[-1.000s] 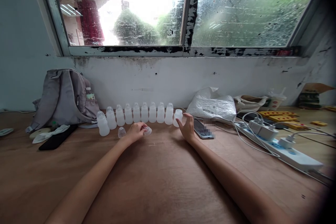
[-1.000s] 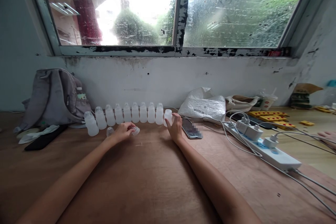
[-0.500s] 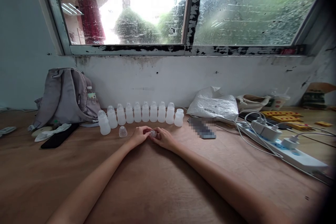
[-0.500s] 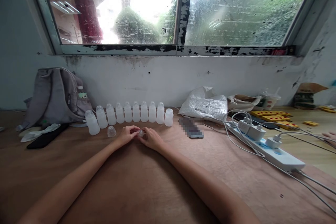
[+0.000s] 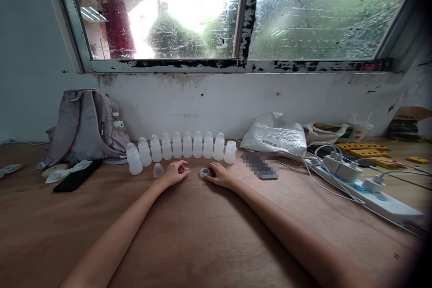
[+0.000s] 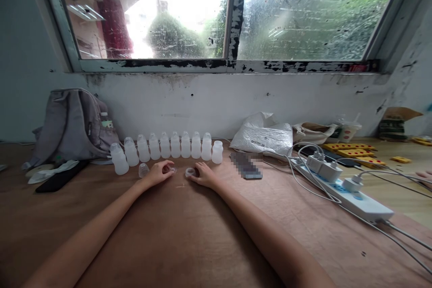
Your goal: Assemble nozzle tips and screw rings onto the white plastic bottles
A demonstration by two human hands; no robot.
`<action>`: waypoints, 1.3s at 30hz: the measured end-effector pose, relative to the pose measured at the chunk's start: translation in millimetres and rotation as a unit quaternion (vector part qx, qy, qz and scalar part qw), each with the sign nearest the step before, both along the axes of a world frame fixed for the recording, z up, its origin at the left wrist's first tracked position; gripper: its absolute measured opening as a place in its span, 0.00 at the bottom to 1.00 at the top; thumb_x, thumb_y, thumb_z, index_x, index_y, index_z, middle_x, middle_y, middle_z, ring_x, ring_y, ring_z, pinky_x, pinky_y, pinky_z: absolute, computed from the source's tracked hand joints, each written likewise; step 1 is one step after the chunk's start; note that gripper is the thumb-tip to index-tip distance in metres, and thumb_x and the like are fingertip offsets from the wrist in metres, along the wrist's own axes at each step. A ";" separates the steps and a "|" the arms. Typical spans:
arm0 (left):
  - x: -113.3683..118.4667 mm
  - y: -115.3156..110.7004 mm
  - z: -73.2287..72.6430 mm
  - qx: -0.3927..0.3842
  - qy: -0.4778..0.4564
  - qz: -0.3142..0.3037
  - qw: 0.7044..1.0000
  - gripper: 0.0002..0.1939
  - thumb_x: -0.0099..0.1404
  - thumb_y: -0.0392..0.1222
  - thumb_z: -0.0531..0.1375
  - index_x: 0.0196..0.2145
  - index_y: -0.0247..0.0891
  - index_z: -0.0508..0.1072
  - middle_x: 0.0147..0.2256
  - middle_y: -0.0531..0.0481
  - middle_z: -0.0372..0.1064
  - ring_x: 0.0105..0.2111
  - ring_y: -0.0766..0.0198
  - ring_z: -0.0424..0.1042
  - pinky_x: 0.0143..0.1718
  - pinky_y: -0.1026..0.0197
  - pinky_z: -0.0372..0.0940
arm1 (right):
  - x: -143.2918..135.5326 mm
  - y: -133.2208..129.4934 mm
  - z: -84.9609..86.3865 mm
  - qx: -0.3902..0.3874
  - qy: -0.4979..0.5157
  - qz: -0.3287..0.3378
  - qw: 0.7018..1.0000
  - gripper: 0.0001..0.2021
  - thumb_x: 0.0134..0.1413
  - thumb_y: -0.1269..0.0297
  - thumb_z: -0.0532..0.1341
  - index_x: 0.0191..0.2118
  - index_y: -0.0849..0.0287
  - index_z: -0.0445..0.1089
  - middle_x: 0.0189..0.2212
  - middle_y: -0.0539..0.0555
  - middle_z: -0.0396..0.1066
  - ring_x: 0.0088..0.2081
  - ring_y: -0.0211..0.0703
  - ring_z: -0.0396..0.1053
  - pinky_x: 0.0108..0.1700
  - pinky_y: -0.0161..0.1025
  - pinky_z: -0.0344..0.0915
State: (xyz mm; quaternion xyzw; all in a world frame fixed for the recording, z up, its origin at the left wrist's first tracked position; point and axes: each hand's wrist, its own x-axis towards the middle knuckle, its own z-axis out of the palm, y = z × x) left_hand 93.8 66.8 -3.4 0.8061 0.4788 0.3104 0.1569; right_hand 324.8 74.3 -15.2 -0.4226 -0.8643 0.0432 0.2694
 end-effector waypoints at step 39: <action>-48.3 -11.7 82.9 -0.069 0.281 0.182 0.940 0.14 0.54 0.40 0.55 0.40 0.39 0.68 0.44 0.42 0.65 0.45 0.50 0.63 0.38 0.57 0.60 | 25.4 47.6 70.8 0.144 -0.049 -0.281 0.948 0.24 0.47 0.58 0.55 0.51 0.58 0.56 0.50 0.61 0.59 0.54 0.58 0.47 0.51 0.52 0.45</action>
